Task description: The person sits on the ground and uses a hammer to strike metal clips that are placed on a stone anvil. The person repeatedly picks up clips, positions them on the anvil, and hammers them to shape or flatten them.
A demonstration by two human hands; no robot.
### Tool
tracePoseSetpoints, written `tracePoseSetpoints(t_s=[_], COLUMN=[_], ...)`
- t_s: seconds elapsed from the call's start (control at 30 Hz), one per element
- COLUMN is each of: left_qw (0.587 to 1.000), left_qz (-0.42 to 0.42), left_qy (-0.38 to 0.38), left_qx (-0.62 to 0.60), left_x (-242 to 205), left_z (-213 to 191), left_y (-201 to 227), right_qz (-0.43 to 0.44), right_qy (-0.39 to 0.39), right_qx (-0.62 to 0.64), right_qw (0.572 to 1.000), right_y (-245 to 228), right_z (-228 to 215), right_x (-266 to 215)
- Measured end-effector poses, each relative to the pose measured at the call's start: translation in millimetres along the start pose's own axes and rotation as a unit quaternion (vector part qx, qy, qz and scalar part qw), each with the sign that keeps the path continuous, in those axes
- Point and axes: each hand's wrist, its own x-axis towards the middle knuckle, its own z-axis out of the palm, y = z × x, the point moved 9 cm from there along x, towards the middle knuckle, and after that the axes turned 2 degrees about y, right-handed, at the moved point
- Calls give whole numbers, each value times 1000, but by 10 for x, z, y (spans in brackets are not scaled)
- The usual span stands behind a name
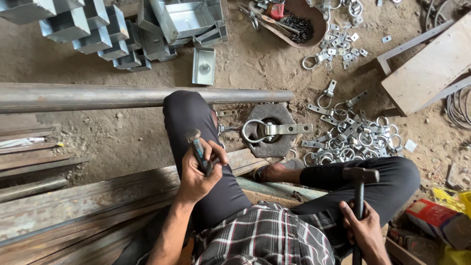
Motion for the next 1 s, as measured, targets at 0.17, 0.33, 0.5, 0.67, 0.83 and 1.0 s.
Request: tracePoseSetpoints(t_s=[0.17,0.33,0.5,0.67,0.83,1.0], left_qw=[1000,1000,1000,1000,999,1000], left_qz=[-5,-1,7,5,2,2], left_qy=[14,17,11,11,14,14], left_qx=[-7,10,16,25,30,27], left_x=[-15,-7,4,10,10,24], left_z=[-6,14,30,33,23,51], left_y=[34,51,76,68,63,85], right_qz=[-8,-9,-5,-4,-1,9], right_qy=[4,6,4,4,6,6], right_qx=[-6,-26,-19,-17,-22,-18], right_qw=[1000,1000,1000,1000,1000,1000], right_y=[-37,-34,-28,-34,-66,-59], right_z=[6,-16,-3,-6,-6,-7], right_x=[-25,-26,-31,-46,-53,-70])
